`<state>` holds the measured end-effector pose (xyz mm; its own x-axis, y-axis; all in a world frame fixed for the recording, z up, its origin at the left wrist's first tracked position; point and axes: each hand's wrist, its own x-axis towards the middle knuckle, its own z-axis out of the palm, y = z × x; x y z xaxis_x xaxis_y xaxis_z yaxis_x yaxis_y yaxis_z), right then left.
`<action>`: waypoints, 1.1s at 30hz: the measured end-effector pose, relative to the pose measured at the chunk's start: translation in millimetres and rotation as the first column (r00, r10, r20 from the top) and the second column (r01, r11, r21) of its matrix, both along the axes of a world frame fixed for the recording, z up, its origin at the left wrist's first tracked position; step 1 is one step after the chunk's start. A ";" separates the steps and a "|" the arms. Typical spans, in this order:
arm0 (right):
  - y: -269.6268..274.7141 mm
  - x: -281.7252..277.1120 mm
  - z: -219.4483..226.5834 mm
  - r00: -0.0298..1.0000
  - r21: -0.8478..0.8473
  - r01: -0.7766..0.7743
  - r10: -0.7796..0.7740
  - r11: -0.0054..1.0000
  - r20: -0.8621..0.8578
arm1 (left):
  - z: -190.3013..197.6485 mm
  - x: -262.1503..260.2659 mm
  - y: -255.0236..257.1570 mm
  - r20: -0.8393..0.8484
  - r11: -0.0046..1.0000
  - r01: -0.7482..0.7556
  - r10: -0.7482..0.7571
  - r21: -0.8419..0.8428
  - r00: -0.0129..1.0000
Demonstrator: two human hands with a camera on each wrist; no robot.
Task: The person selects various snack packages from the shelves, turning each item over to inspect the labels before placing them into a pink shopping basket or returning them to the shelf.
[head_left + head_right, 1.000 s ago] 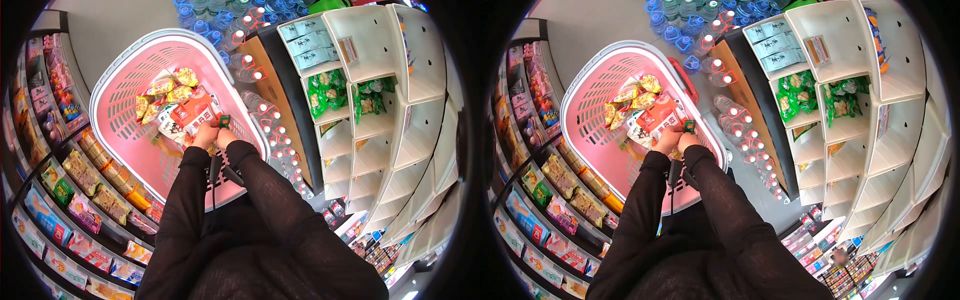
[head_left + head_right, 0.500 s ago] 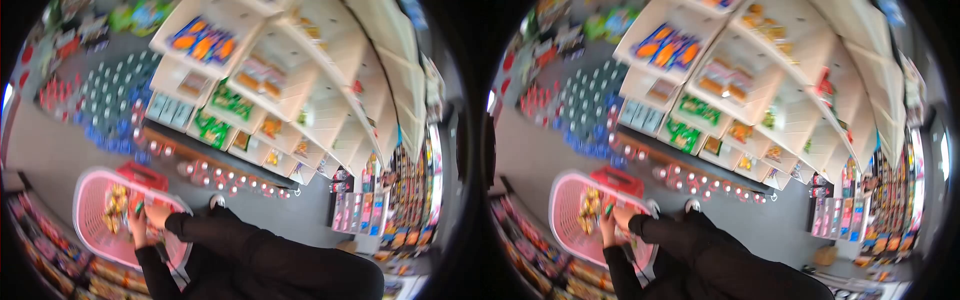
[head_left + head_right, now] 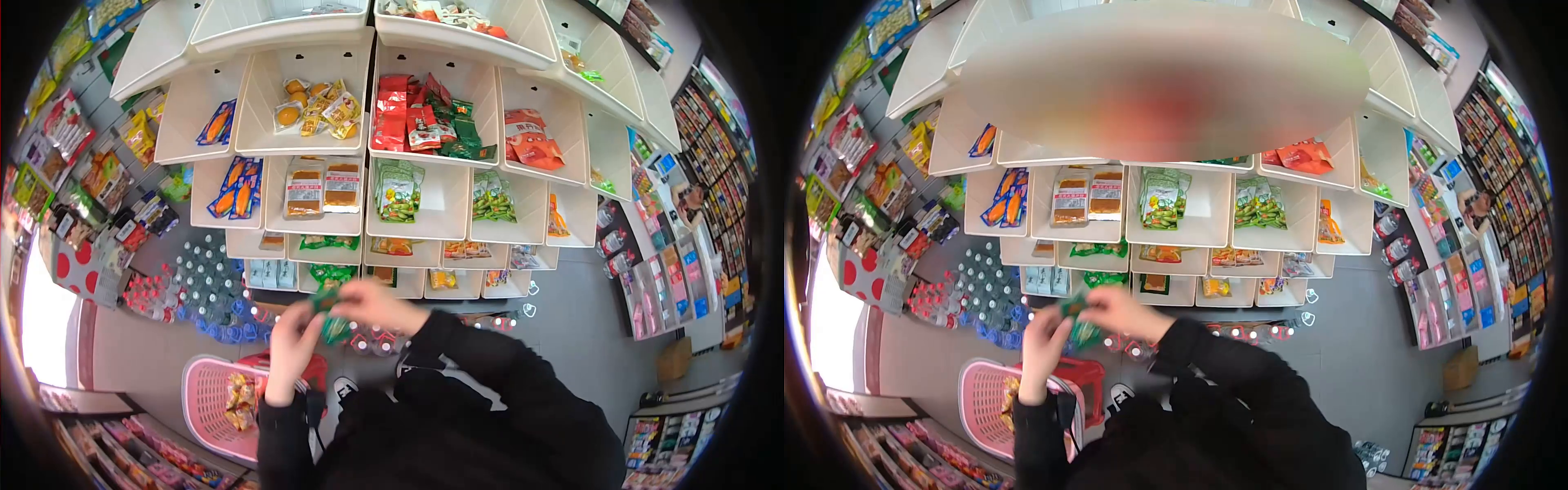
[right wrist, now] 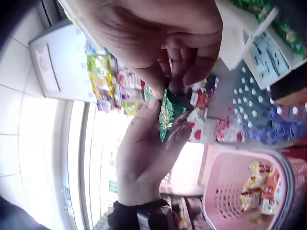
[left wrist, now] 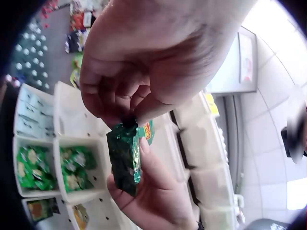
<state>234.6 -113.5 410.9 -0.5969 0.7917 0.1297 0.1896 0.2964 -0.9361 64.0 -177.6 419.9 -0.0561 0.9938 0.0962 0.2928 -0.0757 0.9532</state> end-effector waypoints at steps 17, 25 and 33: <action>107.6 202.9 140.3 0.800 0.784 0.386 -0.600 0.486 -0.022 | 136.0 231.4 265.2 -0.345 0.988 0.154 -0.138 0.021 0.929; 84.0 202.2 125.6 0.792 0.784 0.360 -0.610 0.505 0.029 | 120.9 251.2 262.7 -0.646 0.942 0.245 -0.040 0.231 0.762; 33.0 115.3 95.7 0.927 0.629 0.298 -0.374 0.718 -0.013 | 78.6 129.3 133.1 -0.240 0.748 0.167 -0.010 0.643 0.971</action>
<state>349.9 -80.4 506.6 -0.3466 0.7154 0.6067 0.4758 0.6915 -0.5436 193.3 -44.5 498.5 0.1277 0.6799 0.7222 0.4367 -0.6923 0.5745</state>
